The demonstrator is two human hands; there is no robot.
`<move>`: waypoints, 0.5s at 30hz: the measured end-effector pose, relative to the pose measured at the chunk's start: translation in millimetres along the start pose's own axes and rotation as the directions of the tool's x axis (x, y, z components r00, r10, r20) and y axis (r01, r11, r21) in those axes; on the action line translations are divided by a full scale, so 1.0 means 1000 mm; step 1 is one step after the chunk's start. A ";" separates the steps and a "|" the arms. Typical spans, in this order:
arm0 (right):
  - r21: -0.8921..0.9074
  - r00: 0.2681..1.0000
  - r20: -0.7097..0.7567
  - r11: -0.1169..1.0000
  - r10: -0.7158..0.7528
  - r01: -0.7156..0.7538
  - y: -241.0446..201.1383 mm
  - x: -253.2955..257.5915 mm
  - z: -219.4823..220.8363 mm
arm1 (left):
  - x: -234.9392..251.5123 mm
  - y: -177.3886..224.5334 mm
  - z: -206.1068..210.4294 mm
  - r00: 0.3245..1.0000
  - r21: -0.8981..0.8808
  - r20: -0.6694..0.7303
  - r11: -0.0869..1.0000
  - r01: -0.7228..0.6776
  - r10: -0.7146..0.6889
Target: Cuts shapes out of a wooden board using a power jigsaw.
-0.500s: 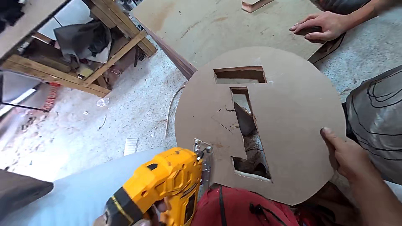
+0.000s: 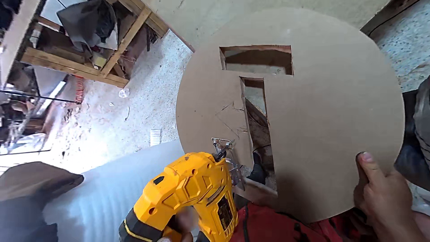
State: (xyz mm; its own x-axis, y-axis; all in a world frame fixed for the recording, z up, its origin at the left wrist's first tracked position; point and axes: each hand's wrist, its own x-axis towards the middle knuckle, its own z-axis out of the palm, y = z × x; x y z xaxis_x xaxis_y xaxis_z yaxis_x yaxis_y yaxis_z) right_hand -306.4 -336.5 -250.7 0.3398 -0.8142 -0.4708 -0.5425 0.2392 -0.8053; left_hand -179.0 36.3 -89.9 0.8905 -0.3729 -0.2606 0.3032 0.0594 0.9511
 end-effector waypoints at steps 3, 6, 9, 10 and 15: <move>0.041 0.999 0.005 0.998 -0.038 0.038 0.005 0.001 0.000 | -0.003 -0.008 -0.003 1.000 -0.039 0.004 0.999 -0.031 0.031; 0.064 0.999 -0.006 0.997 -0.051 0.052 0.005 0.000 0.001 | -0.004 -0.011 -0.004 1.000 -0.045 -0.003 0.999 -0.020 0.020; 0.105 0.997 -0.001 0.992 -0.076 0.076 0.004 -0.001 0.002 | -0.002 -0.013 -0.001 0.999 -0.051 -0.044 0.999 0.018 -0.021; 0.112 0.997 0.006 0.991 -0.079 0.078 0.004 -0.002 0.002 | -0.001 -0.014 -0.001 0.998 -0.054 -0.052 0.998 0.029 -0.031; 0.143 0.997 0.010 0.987 -0.076 0.073 0.007 -0.002 0.002 | 0.002 -0.018 -0.002 0.998 -0.073 -0.053 0.997 0.039 -0.043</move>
State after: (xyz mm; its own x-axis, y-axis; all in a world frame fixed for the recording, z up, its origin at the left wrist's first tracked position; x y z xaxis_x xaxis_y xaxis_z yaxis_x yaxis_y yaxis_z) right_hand -309.3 -331.9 -256.6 0.3874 -0.8247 -0.4120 -0.4005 0.2520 -0.8810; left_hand -181.6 36.5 -108.1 0.8934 -0.3253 -0.3099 0.3618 0.1119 0.9255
